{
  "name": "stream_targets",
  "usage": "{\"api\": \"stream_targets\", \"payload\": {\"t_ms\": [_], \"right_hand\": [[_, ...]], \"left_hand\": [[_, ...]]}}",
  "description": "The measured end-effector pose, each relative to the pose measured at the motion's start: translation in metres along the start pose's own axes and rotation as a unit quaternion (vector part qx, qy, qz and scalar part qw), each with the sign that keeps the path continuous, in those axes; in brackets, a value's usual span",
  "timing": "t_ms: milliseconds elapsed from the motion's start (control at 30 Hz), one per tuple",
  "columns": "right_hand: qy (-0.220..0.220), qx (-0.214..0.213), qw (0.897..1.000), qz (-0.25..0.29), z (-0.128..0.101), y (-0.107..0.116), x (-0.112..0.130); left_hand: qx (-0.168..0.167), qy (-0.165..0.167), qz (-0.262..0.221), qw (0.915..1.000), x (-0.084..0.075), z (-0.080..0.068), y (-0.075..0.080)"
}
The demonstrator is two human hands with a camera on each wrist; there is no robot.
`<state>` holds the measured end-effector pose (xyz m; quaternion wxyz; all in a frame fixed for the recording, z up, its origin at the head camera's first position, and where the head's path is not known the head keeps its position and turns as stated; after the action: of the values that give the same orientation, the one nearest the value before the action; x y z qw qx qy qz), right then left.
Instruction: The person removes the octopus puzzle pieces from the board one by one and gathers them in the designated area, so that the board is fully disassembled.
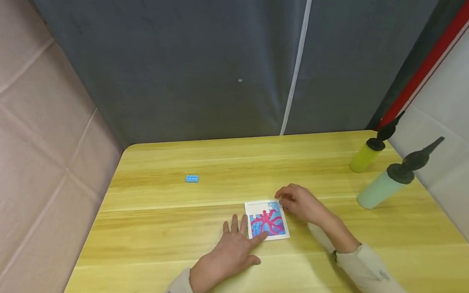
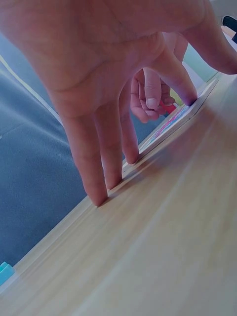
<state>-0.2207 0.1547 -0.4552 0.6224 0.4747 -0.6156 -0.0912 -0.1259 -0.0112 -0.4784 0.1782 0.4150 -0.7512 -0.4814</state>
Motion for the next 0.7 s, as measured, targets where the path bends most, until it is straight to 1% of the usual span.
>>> {"api": "stream_targets", "payload": {"t_ms": [100, 233, 533, 600, 700], "right_hand": [[0.013, -0.004, 1.0, -0.012, 0.001, -0.002, 0.004], [0.014, -0.005, 0.999, -0.032, 0.002, -0.003, 0.007], [-0.017, 0.013, 0.999, -0.046, 0.004, -0.011, 0.005], [-0.015, 0.016, 0.999, -0.049, 0.004, -0.012, 0.006], [0.0, 0.018, 0.998, -0.058, 0.003, -0.014, 0.01]], "left_hand": [[0.0, 0.0, -0.001, 1.0, 0.0, 0.0, 0.0], [-0.003, -0.001, 0.0, 1.0, 0.0, -0.001, 0.0], [-0.004, -0.008, -0.002, 1.0, 0.0, 0.0, 0.0], [-0.005, -0.008, -0.001, 1.0, -0.001, 0.0, 0.0], [-0.004, -0.008, 0.002, 1.0, -0.001, -0.001, 0.0]]}}
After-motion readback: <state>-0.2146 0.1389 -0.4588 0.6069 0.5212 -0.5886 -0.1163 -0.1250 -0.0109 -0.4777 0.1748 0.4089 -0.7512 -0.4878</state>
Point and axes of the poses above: each hand's wrist, its own z-axis towards the middle knuckle, its own y-axis out of the back of the hand, x = y × z, the point moved 9 cm from there along z, towards the middle knuckle, and after that the axes turned 13 degrees about x, right-handed, at the moved point
